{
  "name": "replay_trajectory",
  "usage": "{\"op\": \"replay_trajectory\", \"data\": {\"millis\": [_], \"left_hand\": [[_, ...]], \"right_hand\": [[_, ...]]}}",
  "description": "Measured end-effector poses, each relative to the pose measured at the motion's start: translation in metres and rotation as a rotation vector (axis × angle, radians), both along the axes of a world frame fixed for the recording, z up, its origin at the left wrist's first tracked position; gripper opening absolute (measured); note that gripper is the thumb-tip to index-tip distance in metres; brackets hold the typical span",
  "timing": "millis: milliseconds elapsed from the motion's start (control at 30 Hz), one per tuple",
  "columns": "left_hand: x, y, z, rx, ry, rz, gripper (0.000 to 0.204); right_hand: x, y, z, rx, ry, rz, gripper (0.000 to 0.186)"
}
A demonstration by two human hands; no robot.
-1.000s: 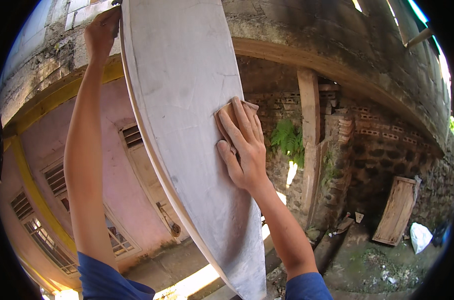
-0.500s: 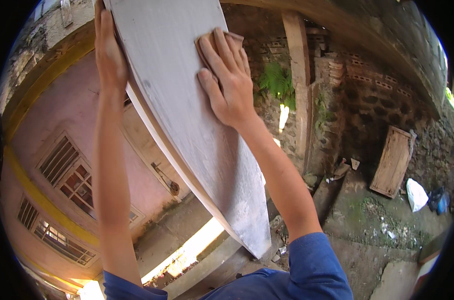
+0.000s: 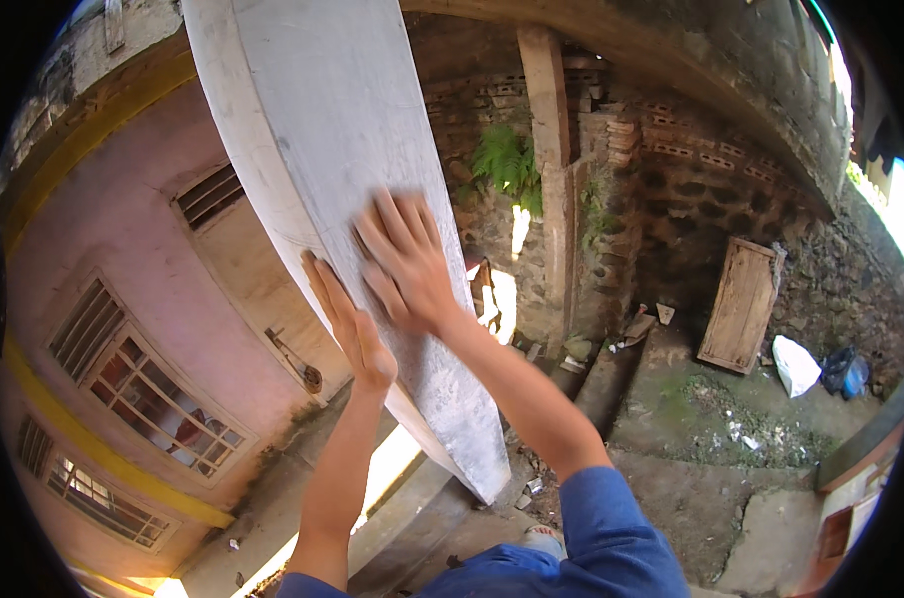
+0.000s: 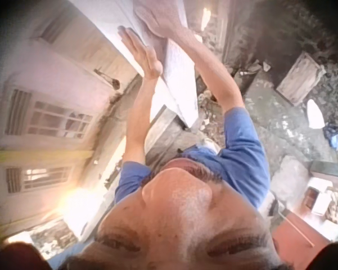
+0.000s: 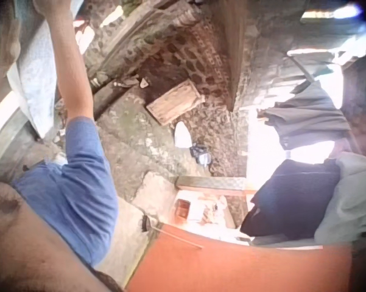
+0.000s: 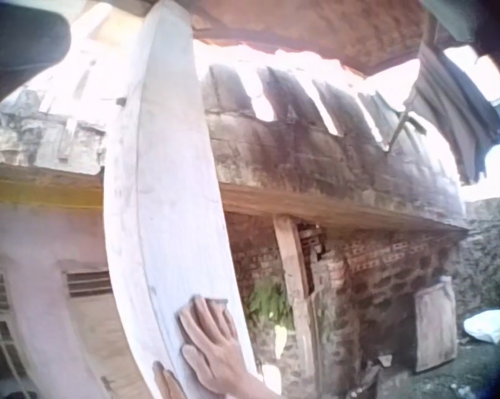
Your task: The person smooths a vertical concrete pillar using a sanding block held in the right hand while stabilizing with the left hand. The person moves the sanding block up and down the pillar's surface repeatedly.
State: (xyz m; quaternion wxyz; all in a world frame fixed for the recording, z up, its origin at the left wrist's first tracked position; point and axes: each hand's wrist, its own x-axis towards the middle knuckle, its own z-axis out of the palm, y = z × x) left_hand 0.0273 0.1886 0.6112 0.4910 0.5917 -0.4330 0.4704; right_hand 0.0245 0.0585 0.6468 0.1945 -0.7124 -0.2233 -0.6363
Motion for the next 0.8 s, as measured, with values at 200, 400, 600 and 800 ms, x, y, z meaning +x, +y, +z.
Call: {"op": "replay_trajectory", "data": {"millis": [200, 400, 600, 800], "left_hand": [[-0.015, -0.008, -0.012, 0.043, 0.058, 0.1, 0.076], [-0.012, -0.003, -0.022, 0.007, 0.043, 0.088, 0.076], [-0.009, -0.014, -0.017, -0.079, 0.02, 0.095, 0.078], [-0.014, -0.013, -0.022, -0.066, 0.021, 0.205, 0.074]], "right_hand": [[0.012, -0.011, 0.192, -0.01, -0.327, 0.052, 0.053], [0.007, -0.007, 0.009, 0.114, -0.023, -0.003, 0.055], [0.006, -0.033, -0.105, 0.089, 0.109, 0.015, 0.058], [0.046, -0.063, 0.189, 0.011, -0.284, 0.037, 0.053]]}}
